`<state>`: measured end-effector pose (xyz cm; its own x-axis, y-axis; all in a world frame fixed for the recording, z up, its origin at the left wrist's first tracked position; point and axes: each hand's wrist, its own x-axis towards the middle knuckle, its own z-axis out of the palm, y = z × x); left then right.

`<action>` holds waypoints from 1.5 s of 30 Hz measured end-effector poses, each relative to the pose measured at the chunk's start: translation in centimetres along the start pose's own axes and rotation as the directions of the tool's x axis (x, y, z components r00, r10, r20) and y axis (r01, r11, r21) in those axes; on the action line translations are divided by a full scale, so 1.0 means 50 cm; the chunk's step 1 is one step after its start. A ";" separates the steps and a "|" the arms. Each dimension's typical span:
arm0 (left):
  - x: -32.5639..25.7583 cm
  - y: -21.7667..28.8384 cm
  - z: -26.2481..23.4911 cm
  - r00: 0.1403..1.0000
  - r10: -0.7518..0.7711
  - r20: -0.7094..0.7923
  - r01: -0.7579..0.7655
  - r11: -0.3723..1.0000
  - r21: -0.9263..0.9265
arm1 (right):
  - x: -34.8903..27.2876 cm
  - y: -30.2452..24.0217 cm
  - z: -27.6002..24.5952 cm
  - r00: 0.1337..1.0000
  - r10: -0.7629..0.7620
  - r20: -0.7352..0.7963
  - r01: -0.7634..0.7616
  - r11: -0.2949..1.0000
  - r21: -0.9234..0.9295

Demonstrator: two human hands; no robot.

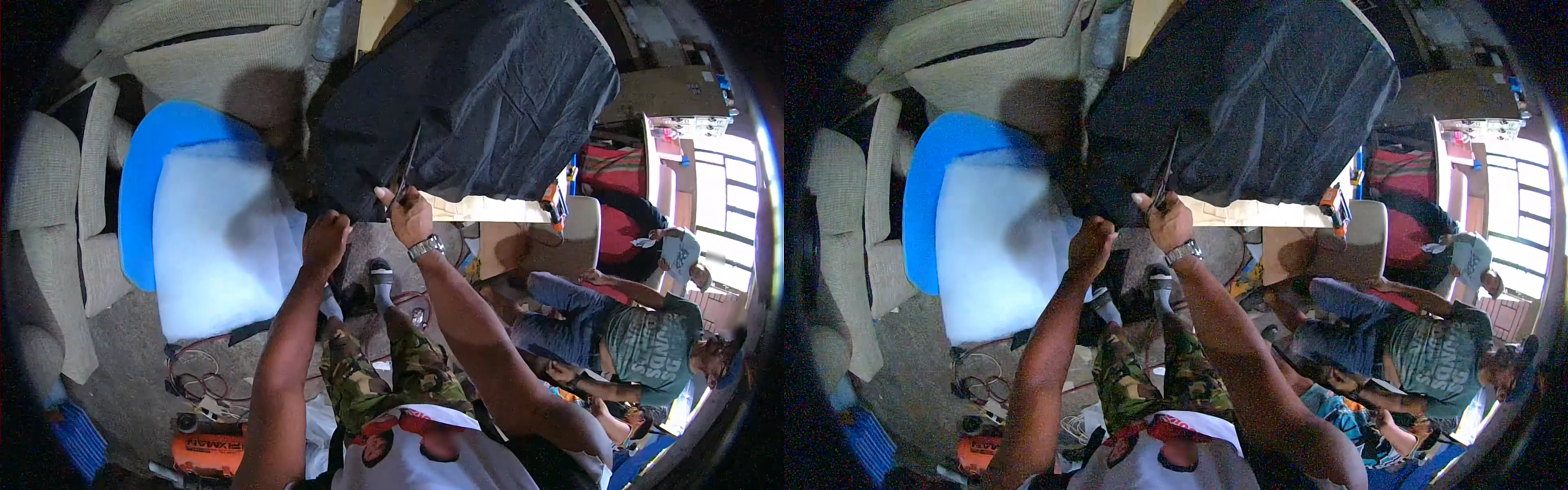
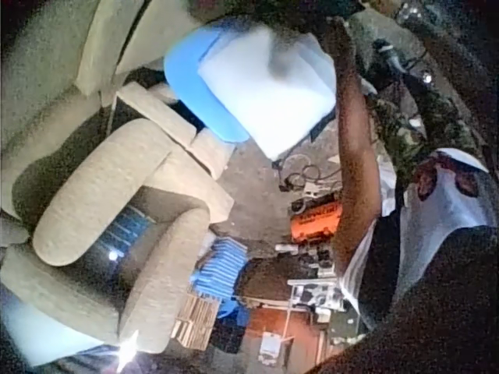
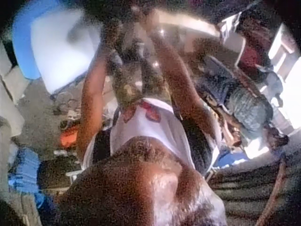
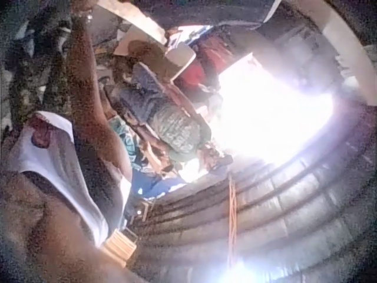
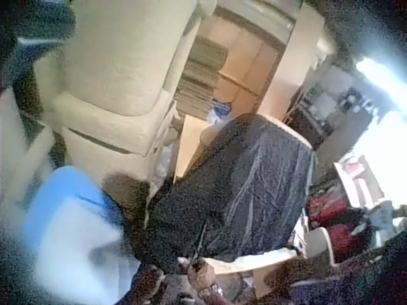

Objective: Attaching fabric to a padded chair seat using a pneumatic stapler and cutting excess fabric with scissors.

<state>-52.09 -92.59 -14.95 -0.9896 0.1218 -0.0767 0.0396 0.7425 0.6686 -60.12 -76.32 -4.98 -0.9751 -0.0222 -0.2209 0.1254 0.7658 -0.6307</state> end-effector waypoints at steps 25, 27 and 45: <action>-0.024 0.239 -0.106 0.971 -0.172 -0.167 0.185 0.980 0.070 | 0.129 -0.146 -0.385 0.999 -0.024 -0.049 0.023 0.999 -0.029; -0.042 0.246 -0.103 0.962 -0.114 -0.249 0.131 0.990 0.053 | 0.113 -0.210 -0.450 0.983 0.095 0.155 -0.090 0.995 -0.035; -0.058 0.131 -0.142 0.925 -0.350 -0.146 0.338 0.936 -0.099 | 0.205 -0.311 -0.392 0.989 -0.017 -0.148 0.002 0.995 -0.104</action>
<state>-49.97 -92.75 -5.11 -0.9497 -0.2435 -0.1970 -0.3116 0.6711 0.6727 -75.64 -75.85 17.13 -0.9934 0.0601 -0.0974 0.1041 0.8283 -0.5506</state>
